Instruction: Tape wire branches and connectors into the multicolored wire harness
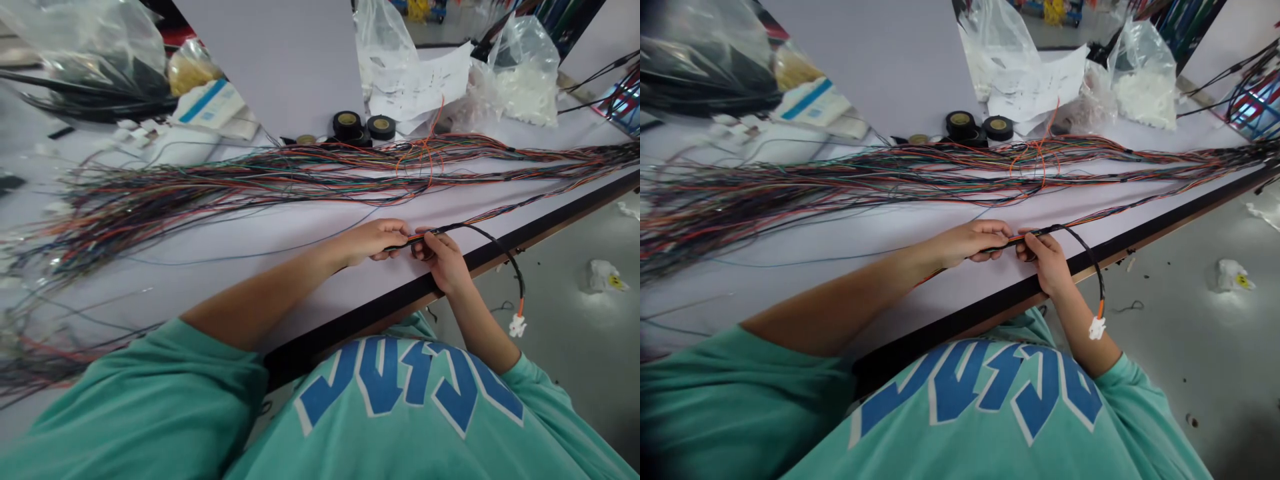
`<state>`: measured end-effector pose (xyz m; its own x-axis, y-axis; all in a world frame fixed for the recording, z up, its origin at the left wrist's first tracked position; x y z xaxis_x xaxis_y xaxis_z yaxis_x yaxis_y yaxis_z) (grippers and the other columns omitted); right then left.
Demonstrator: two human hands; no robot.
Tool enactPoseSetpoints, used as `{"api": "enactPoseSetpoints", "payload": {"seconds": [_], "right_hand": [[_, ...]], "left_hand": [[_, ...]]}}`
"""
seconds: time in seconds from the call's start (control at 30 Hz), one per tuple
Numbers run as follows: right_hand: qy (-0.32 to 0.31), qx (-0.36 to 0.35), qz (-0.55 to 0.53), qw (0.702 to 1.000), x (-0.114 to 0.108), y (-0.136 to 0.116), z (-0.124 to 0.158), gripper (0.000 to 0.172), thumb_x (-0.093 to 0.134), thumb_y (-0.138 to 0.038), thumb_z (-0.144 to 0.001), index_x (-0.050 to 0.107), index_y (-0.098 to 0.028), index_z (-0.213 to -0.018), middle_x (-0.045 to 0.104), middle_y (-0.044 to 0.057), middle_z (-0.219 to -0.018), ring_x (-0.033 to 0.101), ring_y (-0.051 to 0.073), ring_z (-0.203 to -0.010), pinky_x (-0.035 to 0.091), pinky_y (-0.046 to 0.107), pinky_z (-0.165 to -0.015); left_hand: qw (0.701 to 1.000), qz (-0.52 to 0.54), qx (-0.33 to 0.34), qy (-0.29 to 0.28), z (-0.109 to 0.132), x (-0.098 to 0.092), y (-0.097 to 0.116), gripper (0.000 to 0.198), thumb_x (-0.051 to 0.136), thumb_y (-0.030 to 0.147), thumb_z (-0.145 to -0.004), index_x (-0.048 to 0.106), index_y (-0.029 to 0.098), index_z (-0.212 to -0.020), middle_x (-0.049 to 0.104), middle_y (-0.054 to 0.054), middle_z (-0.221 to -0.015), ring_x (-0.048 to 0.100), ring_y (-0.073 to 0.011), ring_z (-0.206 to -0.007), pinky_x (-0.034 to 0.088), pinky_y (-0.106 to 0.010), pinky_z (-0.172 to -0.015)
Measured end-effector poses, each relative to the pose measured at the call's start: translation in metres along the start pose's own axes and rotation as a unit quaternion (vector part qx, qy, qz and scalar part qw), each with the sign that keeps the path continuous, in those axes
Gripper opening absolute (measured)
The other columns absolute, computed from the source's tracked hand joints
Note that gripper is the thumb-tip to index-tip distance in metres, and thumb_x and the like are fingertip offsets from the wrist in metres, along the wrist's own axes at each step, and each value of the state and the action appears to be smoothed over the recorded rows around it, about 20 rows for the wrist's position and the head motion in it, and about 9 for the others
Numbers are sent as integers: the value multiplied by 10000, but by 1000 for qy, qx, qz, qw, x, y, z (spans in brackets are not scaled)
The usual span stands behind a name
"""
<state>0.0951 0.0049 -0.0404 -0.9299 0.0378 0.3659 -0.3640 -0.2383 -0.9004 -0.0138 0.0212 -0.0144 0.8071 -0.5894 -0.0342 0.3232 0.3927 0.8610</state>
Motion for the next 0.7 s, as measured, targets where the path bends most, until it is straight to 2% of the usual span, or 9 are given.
{"api": "enactPoseSetpoints", "payload": {"seconds": [0.07,0.17,0.27,0.4,0.5,0.6,0.7], "right_hand": [[16,-9,17,1000,-1,2,0,343,706,-422,-579,601,-180,-799,585,-42,-576,518,84,-519,400,247,-554],[34,-15,41,998,0,2,0,321,704,-407,-563,591,-178,-756,587,-41,-562,519,84,-509,396,240,-538],[48,-9,63,997,0,2,0,303,700,-409,-552,583,-174,-703,575,-45,-524,500,78,-470,391,233,-509],[46,-1,80,996,-3,1,0,303,707,-416,-560,582,-171,-687,568,-43,-511,493,75,-462,389,230,-498],[20,-2,62,998,0,0,0,329,727,-414,-554,590,-174,-733,568,-48,-531,498,76,-483,398,234,-515],[-13,-8,36,999,7,0,-1,344,747,-403,-533,597,-180,-747,561,-55,-538,486,72,-495,393,233,-523],[-16,-5,28,999,9,2,0,318,747,-391,-531,595,-177,-710,545,-59,-510,471,69,-476,374,230,-511]], "left_hand": [[1000,-24,19,6,-1,-2,1,96,473,82,-777,514,169,-769,481,63,-465,322,-28,-311,207,-142,-334],[997,-67,38,23,-4,-3,3,113,515,49,-715,521,162,-721,514,64,-496,444,-45,-380,331,-143,-384],[995,-81,39,42,-9,-3,3,121,531,30,-682,525,150,-673,521,65,-496,483,-47,-420,391,-147,-426],[996,-68,28,42,-11,-2,1,134,509,29,-710,529,141,-640,488,61,-448,427,-38,-362,331,-146,-380],[999,-15,25,26,-8,-1,0,151,484,31,-746,509,145,-650,515,49,-469,404,-36,-327,266,-154,-346],[999,32,23,15,-3,0,1,158,466,6,-752,503,139,-674,547,36,-513,413,-36,-332,289,-162,-359],[999,44,19,-5,2,2,0,164,452,-19,-739,515,127,-700,549,32,-521,447,-46,-358,326,-169,-382]]}}
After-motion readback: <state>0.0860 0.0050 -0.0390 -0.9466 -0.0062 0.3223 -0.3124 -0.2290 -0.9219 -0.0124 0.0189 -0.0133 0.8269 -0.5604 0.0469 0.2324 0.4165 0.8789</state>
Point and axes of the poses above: each hand's wrist, its own z-axis away from the middle knuckle, its own x-axis out of the palm, y = z × x, the point moved 8 cm from there along -z, towards the middle knuckle
